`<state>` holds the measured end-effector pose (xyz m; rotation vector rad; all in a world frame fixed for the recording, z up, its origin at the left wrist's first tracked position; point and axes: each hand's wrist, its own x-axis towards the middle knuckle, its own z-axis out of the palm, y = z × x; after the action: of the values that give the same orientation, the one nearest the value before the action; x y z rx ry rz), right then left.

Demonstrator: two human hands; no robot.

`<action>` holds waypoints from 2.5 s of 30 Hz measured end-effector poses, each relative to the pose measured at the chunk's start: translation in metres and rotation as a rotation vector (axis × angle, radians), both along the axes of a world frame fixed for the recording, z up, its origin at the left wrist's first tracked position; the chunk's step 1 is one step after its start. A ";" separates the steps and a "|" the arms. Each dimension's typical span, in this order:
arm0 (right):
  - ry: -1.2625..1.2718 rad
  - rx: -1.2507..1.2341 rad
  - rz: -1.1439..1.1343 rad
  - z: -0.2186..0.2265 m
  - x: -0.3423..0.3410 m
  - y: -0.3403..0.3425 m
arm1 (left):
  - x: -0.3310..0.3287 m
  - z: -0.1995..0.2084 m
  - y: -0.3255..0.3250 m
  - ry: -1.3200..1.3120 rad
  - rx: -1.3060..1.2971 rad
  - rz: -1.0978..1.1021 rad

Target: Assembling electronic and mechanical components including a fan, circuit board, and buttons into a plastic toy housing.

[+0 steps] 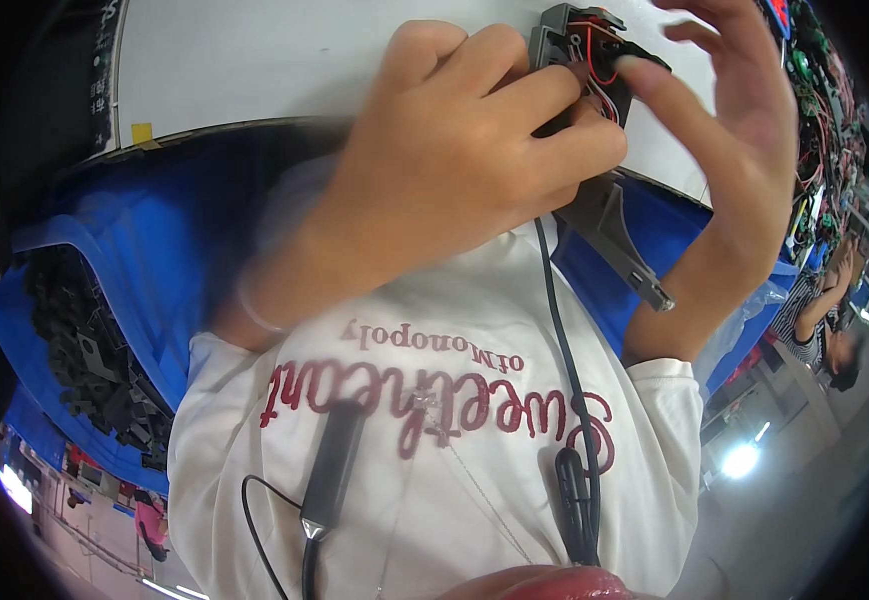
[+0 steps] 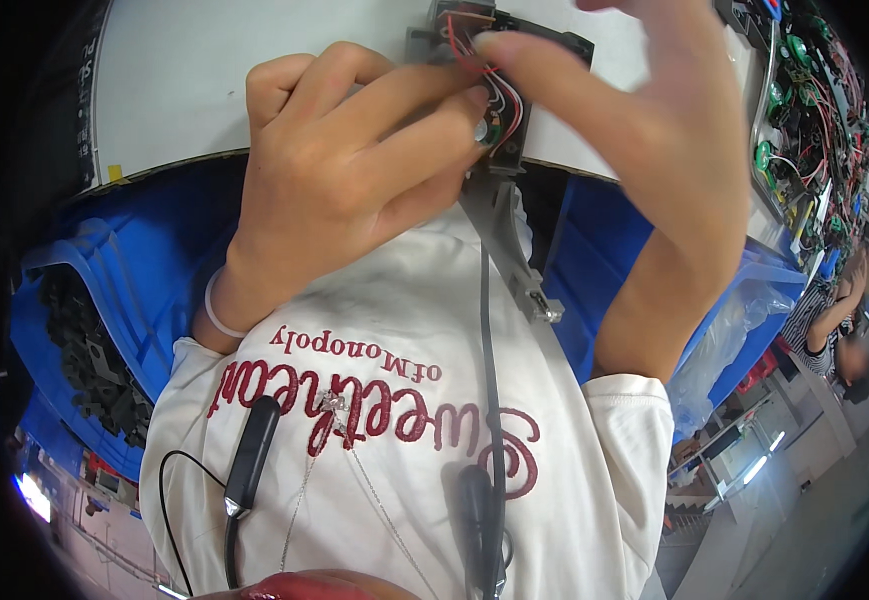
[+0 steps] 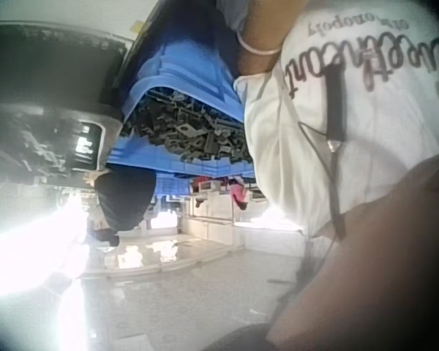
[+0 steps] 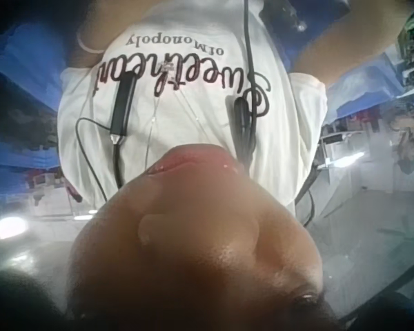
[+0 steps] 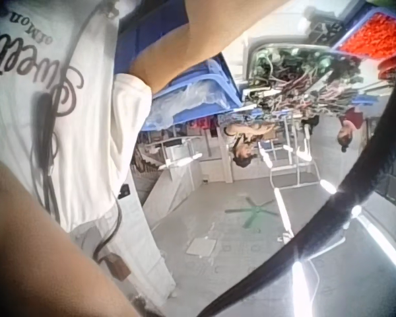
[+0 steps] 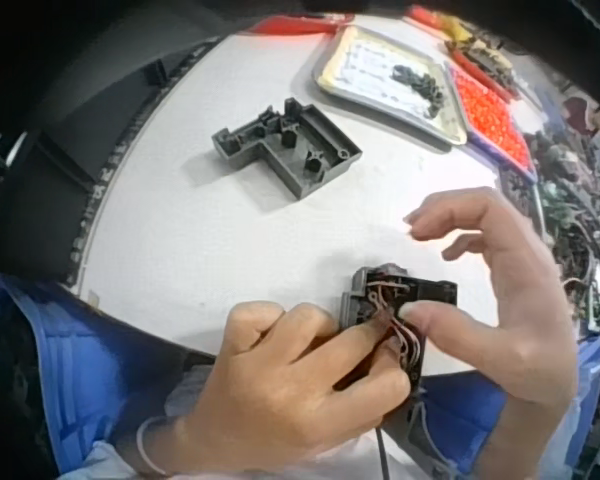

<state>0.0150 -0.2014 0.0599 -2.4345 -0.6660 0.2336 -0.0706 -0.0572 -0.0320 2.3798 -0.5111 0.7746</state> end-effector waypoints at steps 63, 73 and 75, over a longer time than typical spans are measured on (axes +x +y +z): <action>-0.080 -0.353 0.025 0.002 0.038 -0.061 | -0.008 -0.002 0.009 -0.073 -0.123 0.018; -0.336 -0.410 0.030 -0.012 0.023 -0.065 | -0.008 0.009 0.001 0.059 -0.113 0.084; -0.320 -0.096 0.113 -0.023 0.030 -0.092 | -0.008 0.009 -0.001 0.051 -0.109 0.073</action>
<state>0.0451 -0.2935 0.0373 -2.5549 -0.9522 -0.0850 -0.0783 -0.0579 -0.0233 2.3211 -0.3542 0.7522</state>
